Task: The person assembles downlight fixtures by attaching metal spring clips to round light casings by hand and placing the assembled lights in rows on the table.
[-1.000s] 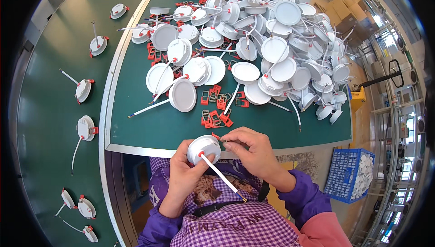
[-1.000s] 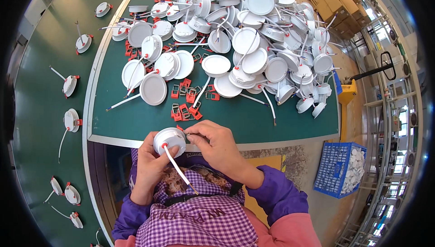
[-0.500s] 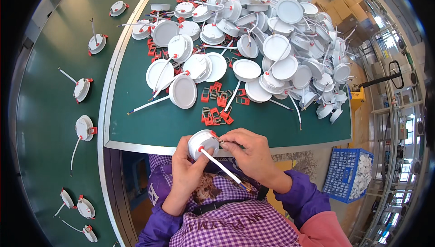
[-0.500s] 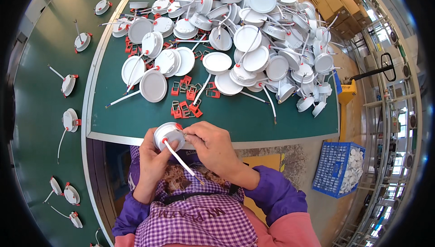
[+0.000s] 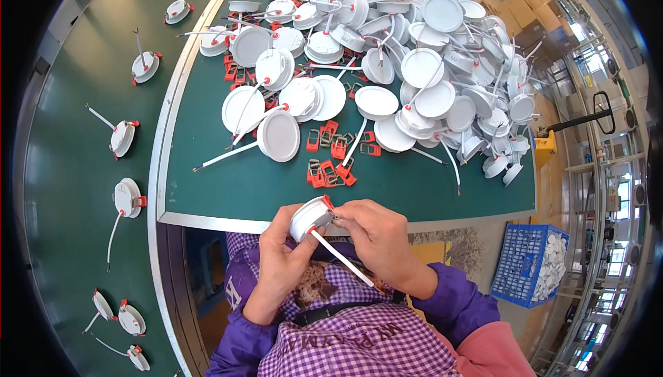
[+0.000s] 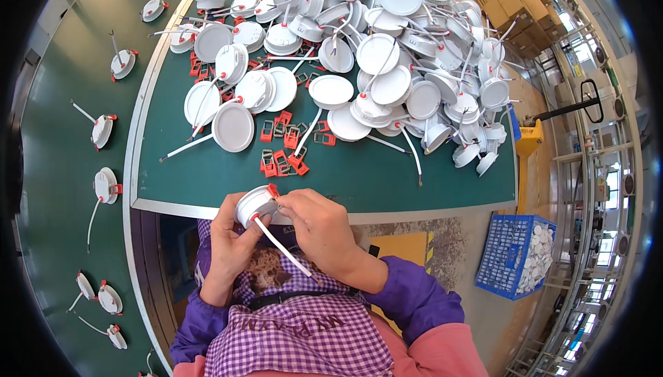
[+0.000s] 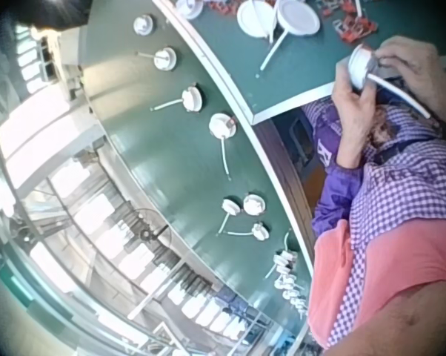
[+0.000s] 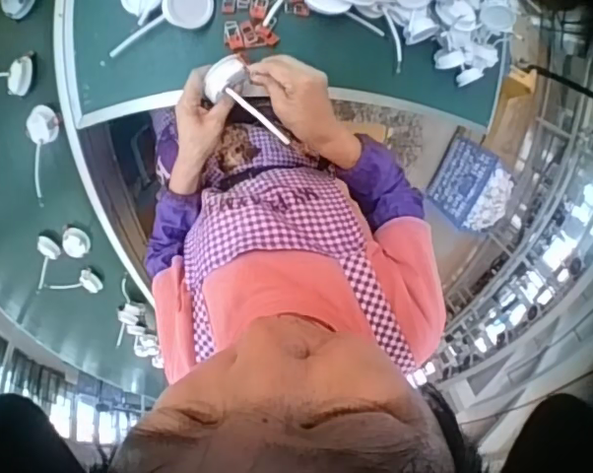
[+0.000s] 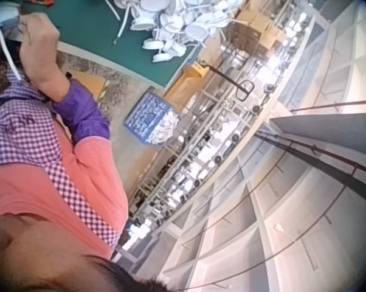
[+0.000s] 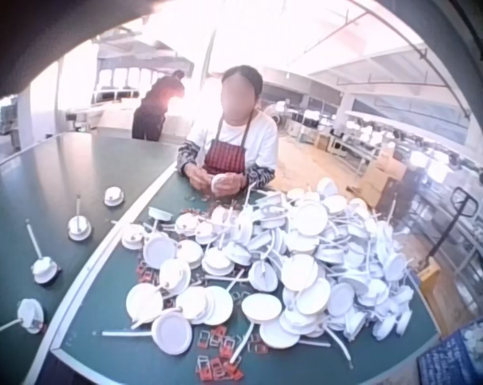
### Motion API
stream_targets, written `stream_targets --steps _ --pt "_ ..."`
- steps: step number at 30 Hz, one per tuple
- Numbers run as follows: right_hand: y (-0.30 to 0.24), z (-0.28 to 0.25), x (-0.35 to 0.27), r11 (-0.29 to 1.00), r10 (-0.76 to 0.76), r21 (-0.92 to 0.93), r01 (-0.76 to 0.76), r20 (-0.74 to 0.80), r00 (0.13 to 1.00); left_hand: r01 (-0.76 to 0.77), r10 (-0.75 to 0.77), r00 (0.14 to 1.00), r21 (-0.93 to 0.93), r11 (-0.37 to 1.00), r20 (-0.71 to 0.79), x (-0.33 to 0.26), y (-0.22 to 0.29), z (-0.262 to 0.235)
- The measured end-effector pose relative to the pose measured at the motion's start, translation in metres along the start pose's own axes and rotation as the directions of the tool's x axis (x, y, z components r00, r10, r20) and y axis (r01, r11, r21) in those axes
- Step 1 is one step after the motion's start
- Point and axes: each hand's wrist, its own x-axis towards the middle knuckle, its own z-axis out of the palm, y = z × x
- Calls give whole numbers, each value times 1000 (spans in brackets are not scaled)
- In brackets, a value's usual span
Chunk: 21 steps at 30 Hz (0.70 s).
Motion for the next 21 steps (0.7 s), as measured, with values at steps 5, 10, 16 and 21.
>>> stream_targets --steps 5,10,16,21 --pt "1 2 -1 996 53 65 -53 -1 999 -68 68 998 78 995 10 1 -2 -2" --pt "-2 -1 1 997 -34 -68 35 29 999 -47 47 999 31 998 26 0 0 -1" --pt "-3 -11 16 883 255 362 -298 164 953 6 2 998 -136 991 66 -1 -1 -9" --pt "-10 -16 13 791 335 443 -421 262 905 23 -14 994 -90 996 107 -7 2 -11"
